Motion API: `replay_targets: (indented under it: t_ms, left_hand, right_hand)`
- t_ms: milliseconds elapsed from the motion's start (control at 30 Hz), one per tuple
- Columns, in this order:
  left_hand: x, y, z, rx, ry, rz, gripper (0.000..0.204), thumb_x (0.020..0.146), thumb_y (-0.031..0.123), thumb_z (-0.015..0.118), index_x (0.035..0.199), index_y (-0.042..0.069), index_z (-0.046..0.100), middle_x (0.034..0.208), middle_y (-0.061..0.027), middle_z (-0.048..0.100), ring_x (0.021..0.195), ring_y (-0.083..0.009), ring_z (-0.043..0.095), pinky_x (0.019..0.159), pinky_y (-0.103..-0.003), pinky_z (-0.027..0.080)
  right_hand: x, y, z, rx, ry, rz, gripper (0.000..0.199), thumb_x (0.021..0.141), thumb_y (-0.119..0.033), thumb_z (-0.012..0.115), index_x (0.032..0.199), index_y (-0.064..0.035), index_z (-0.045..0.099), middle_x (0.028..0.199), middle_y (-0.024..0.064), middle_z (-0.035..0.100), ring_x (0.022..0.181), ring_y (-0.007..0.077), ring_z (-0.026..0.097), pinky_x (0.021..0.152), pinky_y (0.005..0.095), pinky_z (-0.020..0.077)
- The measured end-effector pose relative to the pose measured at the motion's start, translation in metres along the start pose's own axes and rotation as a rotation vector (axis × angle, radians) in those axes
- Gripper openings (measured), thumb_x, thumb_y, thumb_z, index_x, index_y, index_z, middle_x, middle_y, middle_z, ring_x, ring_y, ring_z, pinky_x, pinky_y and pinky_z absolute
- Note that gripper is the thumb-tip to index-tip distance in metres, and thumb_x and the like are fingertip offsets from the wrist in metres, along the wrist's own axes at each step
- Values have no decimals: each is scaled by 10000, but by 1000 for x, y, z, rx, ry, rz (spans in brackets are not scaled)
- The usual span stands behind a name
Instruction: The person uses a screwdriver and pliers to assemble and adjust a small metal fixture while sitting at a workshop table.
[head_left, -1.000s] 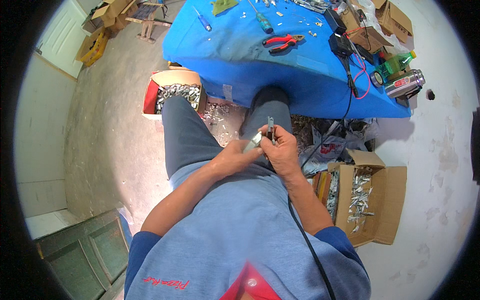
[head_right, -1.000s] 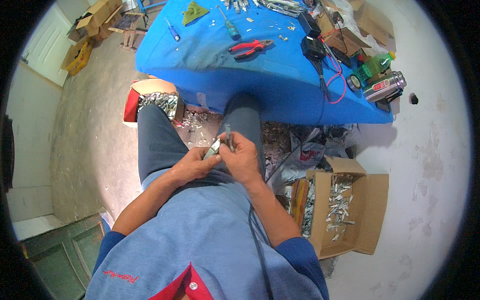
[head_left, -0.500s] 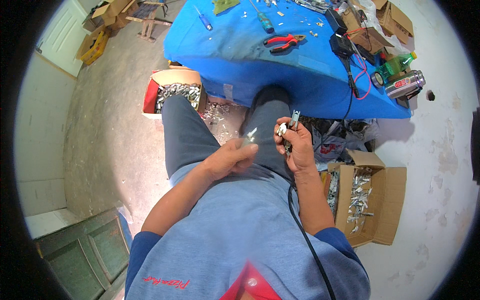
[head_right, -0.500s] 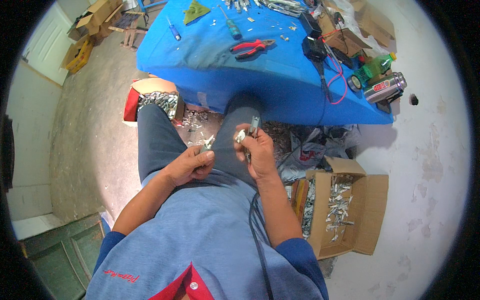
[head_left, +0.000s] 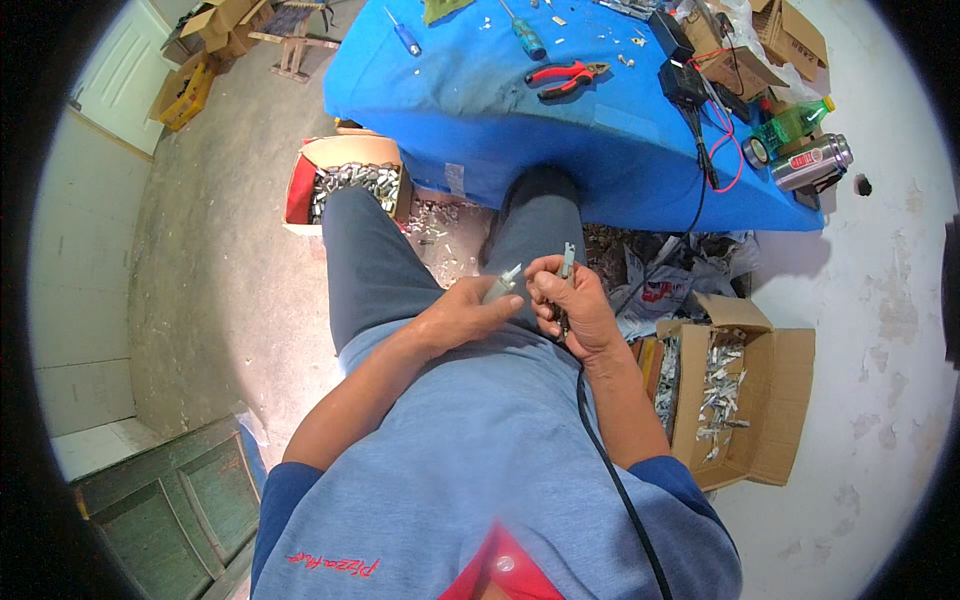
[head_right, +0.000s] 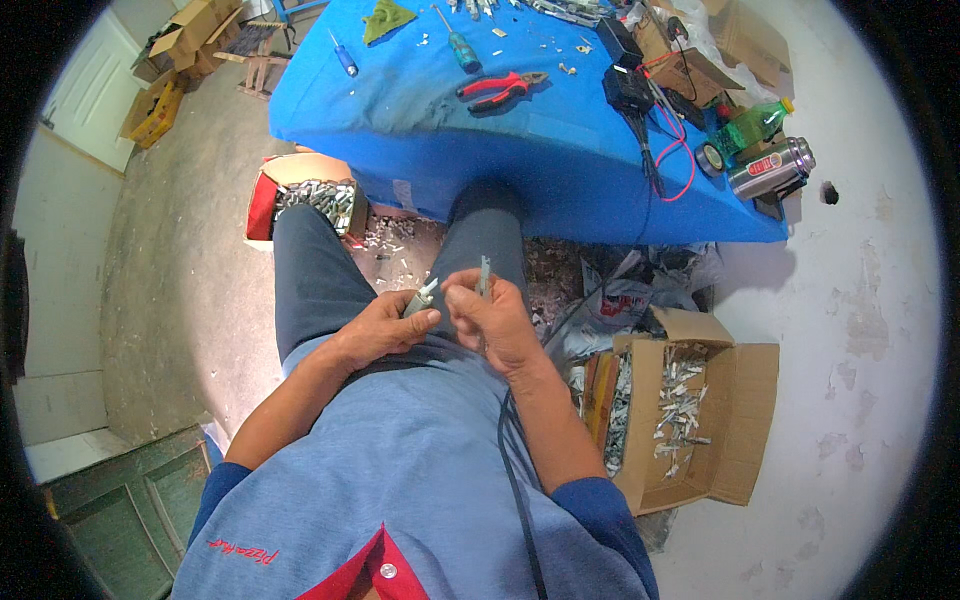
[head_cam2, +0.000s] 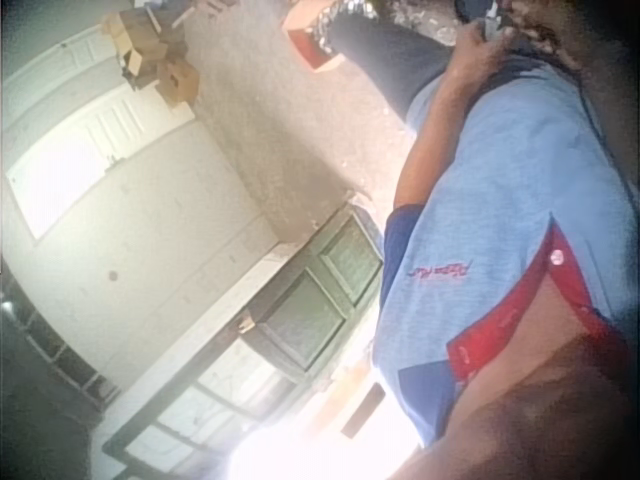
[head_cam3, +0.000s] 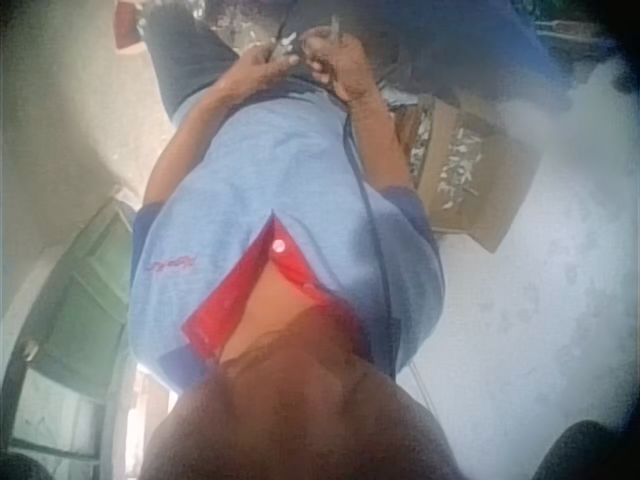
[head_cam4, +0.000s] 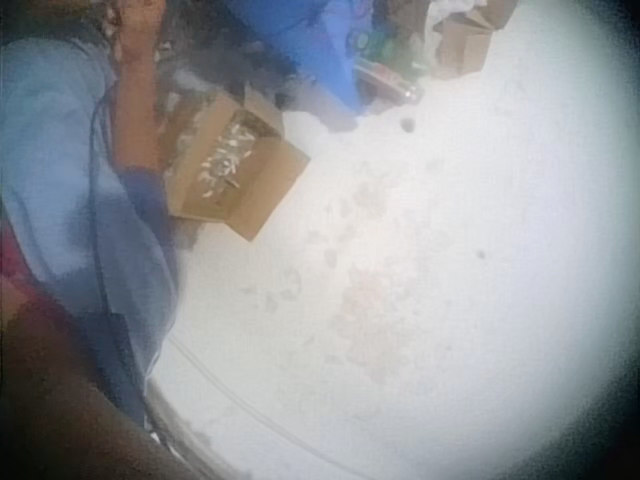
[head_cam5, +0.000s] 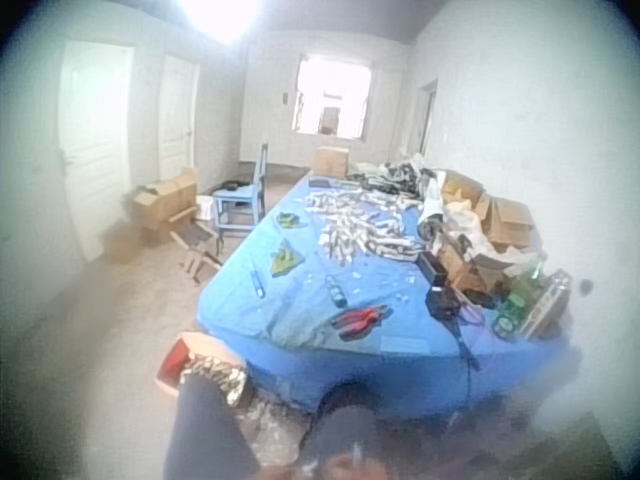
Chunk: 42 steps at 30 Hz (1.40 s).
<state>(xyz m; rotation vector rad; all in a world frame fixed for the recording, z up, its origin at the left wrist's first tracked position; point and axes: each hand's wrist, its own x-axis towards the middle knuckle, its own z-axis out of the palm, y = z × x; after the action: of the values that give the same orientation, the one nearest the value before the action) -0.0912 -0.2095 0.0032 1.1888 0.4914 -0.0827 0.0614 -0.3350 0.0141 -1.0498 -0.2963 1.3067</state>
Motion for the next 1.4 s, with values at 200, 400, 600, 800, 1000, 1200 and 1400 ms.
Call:
replay_targets:
  t_ms: [200,400,600,800,1000,1200,1400]
  left_hand:
    - [3,-5,0,62,-12,45,393,931,383,630,1021,10,547,709,62,459,579,-21,382,480,-192,302]
    - [7,-11,-2,285,84,84,349,935,296,627,1050,-32,593,781,23,549,670,-49,467,557,-222,390]
    - [14,-23,-3,406,201,126,331,910,241,655,1043,-60,622,836,-18,619,761,-92,532,676,-271,464]
    - [15,-28,-4,429,263,96,285,893,207,647,994,-59,635,818,-52,650,742,-105,561,657,-296,474]
    - [15,-25,-1,589,406,108,276,838,210,663,922,-53,648,717,-141,646,658,-167,597,602,-344,470]
    - [8,-18,3,683,457,100,298,828,245,655,912,-42,655,709,-214,636,640,-268,627,604,-388,471]
    - [11,-24,-1,735,397,13,324,828,274,646,932,-33,663,819,-231,671,744,-339,664,673,-426,486]
  right_hand:
    - [0,4,12,-327,116,-74,168,845,-107,694,974,-13,641,787,9,617,649,83,558,492,234,436]
    - [3,12,14,-812,169,-374,140,815,-114,699,903,-13,656,806,51,648,685,146,600,617,279,476]
    - [3,8,27,-1142,181,-554,148,773,-91,683,891,-14,637,831,166,650,718,313,645,641,377,496]
    - [8,5,27,-1143,188,-470,124,782,-99,672,830,5,625,723,141,617,639,218,575,586,332,453]
    - [10,-2,28,-1161,159,-408,133,768,-117,637,774,5,585,745,212,604,704,389,612,615,421,468]
    - [21,3,24,-1289,97,-559,110,741,-96,640,762,0,591,649,148,575,558,216,547,550,320,440]
    - [22,-11,28,-1362,-21,-405,196,726,-211,632,754,-24,582,726,213,597,694,409,592,601,456,451]
